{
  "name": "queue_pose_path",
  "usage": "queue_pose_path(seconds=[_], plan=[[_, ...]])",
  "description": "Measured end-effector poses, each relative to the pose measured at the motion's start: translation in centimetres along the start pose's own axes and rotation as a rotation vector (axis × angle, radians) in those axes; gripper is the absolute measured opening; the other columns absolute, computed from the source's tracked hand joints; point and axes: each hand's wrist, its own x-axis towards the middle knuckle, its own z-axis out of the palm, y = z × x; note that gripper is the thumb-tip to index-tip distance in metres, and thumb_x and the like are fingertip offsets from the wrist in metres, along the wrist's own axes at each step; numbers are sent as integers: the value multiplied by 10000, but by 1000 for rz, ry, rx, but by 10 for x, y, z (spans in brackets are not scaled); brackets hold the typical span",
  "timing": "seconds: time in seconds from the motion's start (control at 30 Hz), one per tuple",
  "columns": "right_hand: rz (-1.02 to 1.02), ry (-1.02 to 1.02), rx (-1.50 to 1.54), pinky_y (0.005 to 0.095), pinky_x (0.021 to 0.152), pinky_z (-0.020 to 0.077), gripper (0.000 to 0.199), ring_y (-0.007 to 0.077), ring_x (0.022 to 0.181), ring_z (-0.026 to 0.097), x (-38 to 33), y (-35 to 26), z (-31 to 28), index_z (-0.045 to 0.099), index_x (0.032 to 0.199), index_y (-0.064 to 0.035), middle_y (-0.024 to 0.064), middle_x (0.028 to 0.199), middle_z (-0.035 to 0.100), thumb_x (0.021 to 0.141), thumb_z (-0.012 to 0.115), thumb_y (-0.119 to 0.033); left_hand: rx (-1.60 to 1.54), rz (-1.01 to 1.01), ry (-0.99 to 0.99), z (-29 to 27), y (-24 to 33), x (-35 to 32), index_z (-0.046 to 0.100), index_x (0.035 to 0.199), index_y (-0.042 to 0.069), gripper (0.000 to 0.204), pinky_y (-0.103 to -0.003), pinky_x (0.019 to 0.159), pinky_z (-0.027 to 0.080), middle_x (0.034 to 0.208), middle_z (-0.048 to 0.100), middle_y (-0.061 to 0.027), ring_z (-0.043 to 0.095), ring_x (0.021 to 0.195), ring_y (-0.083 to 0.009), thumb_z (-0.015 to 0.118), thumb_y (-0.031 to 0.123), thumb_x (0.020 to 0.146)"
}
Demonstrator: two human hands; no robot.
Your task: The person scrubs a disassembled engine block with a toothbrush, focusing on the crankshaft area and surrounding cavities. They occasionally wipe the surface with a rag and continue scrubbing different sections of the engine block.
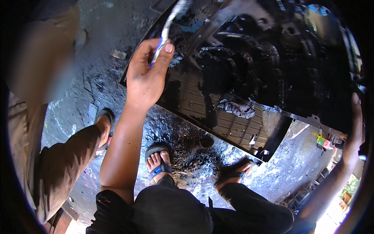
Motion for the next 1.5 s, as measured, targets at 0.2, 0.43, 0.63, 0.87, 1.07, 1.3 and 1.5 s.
queue_pose_path(seconds=[0.2, 0.43, 0.63, 0.87, 1.07, 1.3, 1.5], plan=[[218, 179, 384, 448, 1235, 343, 591, 331, 1470, 473, 12, -42, 22, 480, 1558, -9, 201, 1583, 496, 1045, 647, -251, 84, 253, 30, 0, 81, 3, 742, 1035, 39, 144, -247, 797, 500, 919, 696, 23, 583, 857, -52, 707, 178, 1047], [167, 428, 938, 400, 1256, 282, 641, 258, 1489, 424, 18, -56, 38, 423, 1575, 16, 162, 1612, 455, 993, 686, -46, 96, 846, 205, 63, 185, 49, 695, 1142, 5, 138, -294, 880, 509, 1039, 681, -67, 624, 966, -136, 579, 38, 1076], [92, 506, 1018, 415, 1260, 281, 715, 286, 1502, 412, 18, -56, 36, 451, 1545, 21, 167, 1588, 480, 905, 766, -26, 286, 744, 308, 130, 247, 57, 663, 1025, 37, 208, -444, 778, 530, 912, 694, -202, 702, 872, -352, 593, 229, 1065], [176, 610, 1054, 454, 1238, 309, 740, 378, 1497, 414, 9, -56, 31, 515, 1490, -14, 258, 1562, 460, 850, 842, -191, 458, 732, 445, 145, 242, 63, 709, 956, 38, 259, -516, 780, 550, 896, 717, -210, 708, 880, -442, 614, 270, 1022], [111, 652, 1400, 451, 1253, 276, 698, 341, 1483, 430, -2, -55, 34, 487, 1479, 62, 232, 1530, 496, 903, 768, -218, 480, 790, 678, 118, 238, 65, 723, 964, 20, 152, -475, 778, 545, 939, 727, -174, 703, 863, -396, 664, 161, 969], [38, 749, 1361, 442, 1245, 296, 612, 319, 1448, 466, -3, -63, 56, 506, 1431, 68, 221, 1501, 522, 959, 711, -263, -78, 493, 223, 109, 211, 71, 707, 878, 20, 374, -296, 773, 494, 825, 700, -23, 604, 788, -107, 668, 341, 1067], [135, 754, 1386, 433, 1218, 353, 440, 305, 1393, 534, 2, -63, 66, 524, 1393, 62, 216, 1449, 566, 1006, 621, -123, -195, 470, 297, 126, 198, 84, 667, 844, 12, 395, -318, 735, 468, 775, 652, -21, 566, 773, -109, 674, 345, 1057]])
